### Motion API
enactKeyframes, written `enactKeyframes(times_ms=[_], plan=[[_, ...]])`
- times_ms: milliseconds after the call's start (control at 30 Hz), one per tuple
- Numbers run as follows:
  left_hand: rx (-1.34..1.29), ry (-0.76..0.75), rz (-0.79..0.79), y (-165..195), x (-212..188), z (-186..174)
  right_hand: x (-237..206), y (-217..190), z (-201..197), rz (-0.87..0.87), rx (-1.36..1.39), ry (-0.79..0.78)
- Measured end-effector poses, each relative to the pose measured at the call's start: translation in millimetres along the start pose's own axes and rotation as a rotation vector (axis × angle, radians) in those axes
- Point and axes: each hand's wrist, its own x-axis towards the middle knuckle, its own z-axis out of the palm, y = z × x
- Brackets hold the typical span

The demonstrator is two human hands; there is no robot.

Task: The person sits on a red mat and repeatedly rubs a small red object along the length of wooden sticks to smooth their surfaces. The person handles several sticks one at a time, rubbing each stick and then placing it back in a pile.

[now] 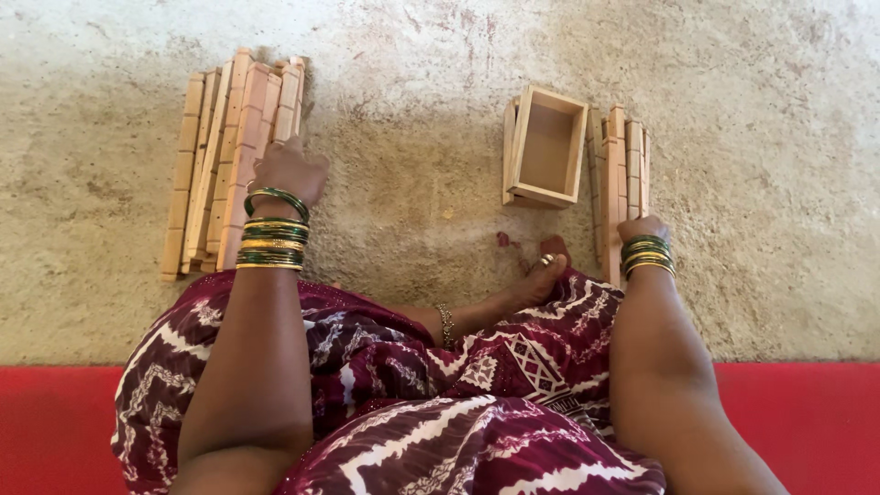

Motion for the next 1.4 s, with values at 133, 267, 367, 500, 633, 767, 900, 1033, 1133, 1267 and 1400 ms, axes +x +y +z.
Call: enactKeyframes(times_ms=[133,267,367,500,633,767,900,1033,1133,1267,1400], plan=[[0.040,-0.034,0.034,3,-1,2,-2,-4,1,0.023,-0.037,0.020],[0.116,-0.048,0.048,5,-3,4,-9,-7,-4,-0.001,0.029,0.000],[0.074,-0.034,0.080,5,-3,6,-14,-9,-6,0.010,0.061,-0.017],[0.097,-0.048,0.113,5,-3,8,-13,-12,-9,0.118,0.151,-0.103],[0.127,-0.068,0.115,7,-3,11,-11,-12,-5,0.113,0.089,-0.064],[0.169,-0.103,0.129,10,-4,11,-14,-11,0,0.054,0.029,0.019],[0.188,-0.106,0.125,11,-5,10,-13,-17,-6,0.138,0.042,0.077],[0.165,-0.088,0.155,7,3,18,-5,-21,-15,-0.108,-0.296,0.195],[0.136,-0.081,0.225,0,16,32,-2,-27,-19,-0.028,0.093,0.292],[-0.101,-0.140,0.492,2,32,54,-23,-65,-17,-0.330,0.341,0.397],[-0.898,-0.290,0.572,28,25,79,-106,-121,11,-0.774,-0.022,0.242]])
